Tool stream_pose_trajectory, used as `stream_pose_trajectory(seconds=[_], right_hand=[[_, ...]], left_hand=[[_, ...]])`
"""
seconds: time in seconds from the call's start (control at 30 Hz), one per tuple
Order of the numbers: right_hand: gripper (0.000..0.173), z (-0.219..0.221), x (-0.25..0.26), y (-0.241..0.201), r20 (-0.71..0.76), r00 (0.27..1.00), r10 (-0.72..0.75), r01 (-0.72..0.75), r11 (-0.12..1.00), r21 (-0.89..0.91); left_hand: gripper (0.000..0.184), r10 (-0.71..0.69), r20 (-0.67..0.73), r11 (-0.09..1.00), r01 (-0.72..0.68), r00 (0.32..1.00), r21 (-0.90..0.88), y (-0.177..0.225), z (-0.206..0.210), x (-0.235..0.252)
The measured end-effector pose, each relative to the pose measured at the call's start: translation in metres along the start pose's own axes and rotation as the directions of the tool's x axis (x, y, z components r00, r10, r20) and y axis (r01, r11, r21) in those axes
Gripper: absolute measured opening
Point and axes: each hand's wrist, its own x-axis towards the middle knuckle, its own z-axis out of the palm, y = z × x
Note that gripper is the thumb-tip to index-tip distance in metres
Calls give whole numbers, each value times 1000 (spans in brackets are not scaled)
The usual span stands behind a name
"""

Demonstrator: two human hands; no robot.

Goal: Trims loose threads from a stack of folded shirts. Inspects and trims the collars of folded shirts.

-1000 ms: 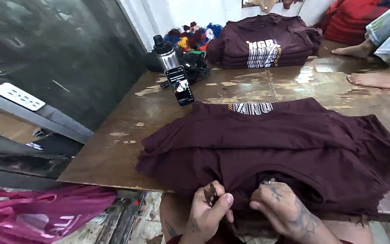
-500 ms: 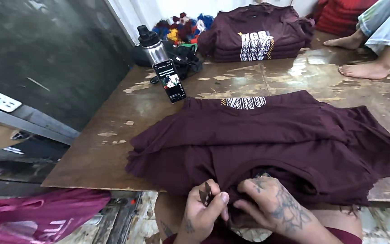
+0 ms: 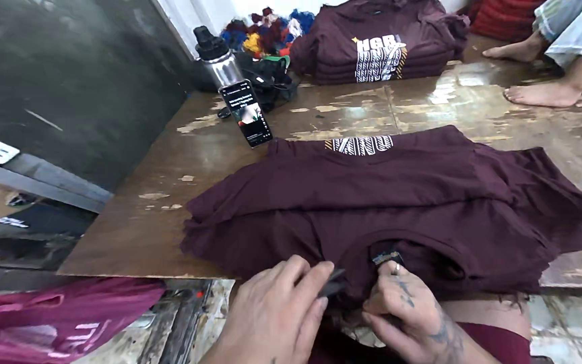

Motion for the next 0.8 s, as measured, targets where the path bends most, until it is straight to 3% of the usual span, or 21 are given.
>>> stream_pose_trajectory(seconds=[0.13, 0.27, 0.43, 0.53, 0.63, 0.7, 0.8], right_hand=[[17, 11, -23, 7, -68, 997, -27, 25, 999, -32], [19, 11, -24, 7, -22, 998, -63, 63, 998, 5], [25, -7, 10, -9, 23, 999, -42, 41, 999, 31], [26, -6, 9, -7, 37, 995, -88, 85, 994, 75], [47, -9, 6, -8, 75, 993, -92, 84, 991, 105], [55, -12, 7, -9, 66, 998, -12, 9, 999, 42], [44, -11, 22, -7, 177, 977, 122, -98, 985, -140]], left_hand=[[29, 206, 63, 965, -213, 977, 154, 9, -14, 2], [30, 239, 92, 949, -253, 966, 188, 14, -11, -1], [28, 182, 76, 982, -185, 980, 32, 19, -17, 7], [29, 163, 16, 986, -164, 986, 29, 14, -12, 2], [32, 0, -81, 1000, -3, 997, -26, -3, -2, -12], [42, -124, -125, 988, 110, 984, -109, -17, 9, -16], [23, -203, -190, 970, 170, 960, -175, -36, 30, -22]])
